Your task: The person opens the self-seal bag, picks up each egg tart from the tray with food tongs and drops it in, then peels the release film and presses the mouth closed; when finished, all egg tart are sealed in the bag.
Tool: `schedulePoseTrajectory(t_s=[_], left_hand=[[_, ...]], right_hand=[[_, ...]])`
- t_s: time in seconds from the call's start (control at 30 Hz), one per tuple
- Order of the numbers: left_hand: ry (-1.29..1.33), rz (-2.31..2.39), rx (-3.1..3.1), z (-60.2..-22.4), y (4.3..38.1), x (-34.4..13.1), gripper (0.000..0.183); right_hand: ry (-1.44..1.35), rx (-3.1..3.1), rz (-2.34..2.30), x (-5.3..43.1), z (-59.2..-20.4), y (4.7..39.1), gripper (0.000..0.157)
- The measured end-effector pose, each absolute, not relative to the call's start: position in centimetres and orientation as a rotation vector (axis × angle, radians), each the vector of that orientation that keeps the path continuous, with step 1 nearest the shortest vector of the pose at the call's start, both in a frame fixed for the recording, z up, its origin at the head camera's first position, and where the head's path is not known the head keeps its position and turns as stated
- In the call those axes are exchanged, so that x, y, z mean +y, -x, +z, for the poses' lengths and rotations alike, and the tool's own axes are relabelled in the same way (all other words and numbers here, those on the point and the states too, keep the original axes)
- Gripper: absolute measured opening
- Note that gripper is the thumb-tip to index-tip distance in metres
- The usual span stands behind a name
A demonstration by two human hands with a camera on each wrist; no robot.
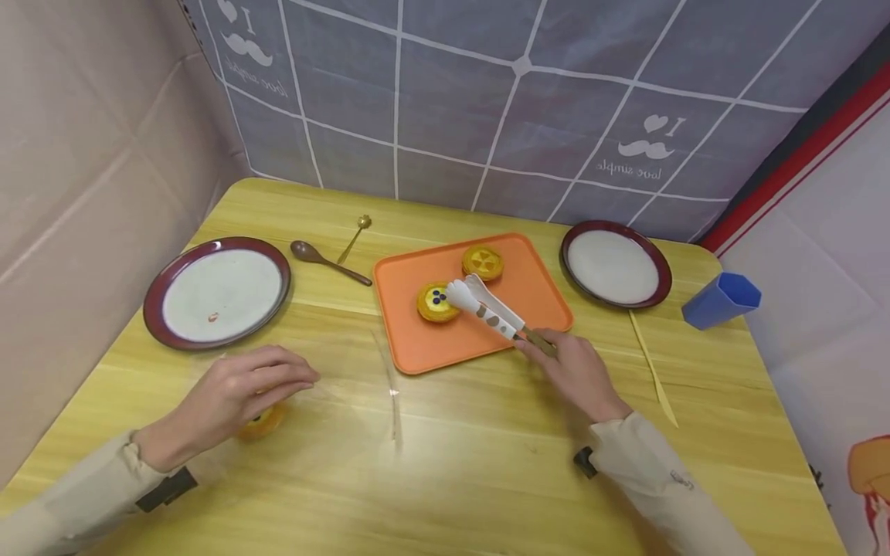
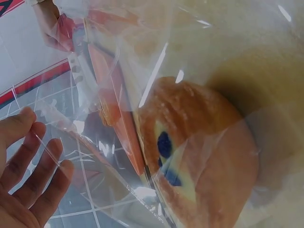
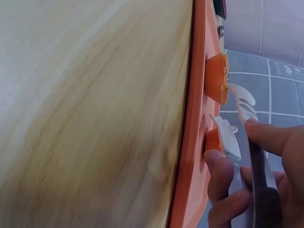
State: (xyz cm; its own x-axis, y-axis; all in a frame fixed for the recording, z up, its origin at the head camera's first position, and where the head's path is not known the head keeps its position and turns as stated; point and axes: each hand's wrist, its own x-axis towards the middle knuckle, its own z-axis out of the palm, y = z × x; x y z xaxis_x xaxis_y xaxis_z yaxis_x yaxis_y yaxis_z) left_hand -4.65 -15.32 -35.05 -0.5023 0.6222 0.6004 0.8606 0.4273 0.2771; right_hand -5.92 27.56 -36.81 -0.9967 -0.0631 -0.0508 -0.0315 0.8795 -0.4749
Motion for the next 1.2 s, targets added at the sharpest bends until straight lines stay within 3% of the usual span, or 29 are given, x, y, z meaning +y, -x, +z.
schedulePoseTrajectory(t_s=[0.33, 1.2], left_hand=[[1.247, -0.764, -2.281, -34.6, 5.0, -15.5, 0.028], [1.217, -0.746, -2.301, -35.1, 4.5, -15.6, 0.028]], right_hand=[[0.189, 2.886, -0.855, 26.6, -36.0, 7.2, 0.038], [-0.039, 2.844, -1.131, 27.9, -36.6, 5.5, 0.042]])
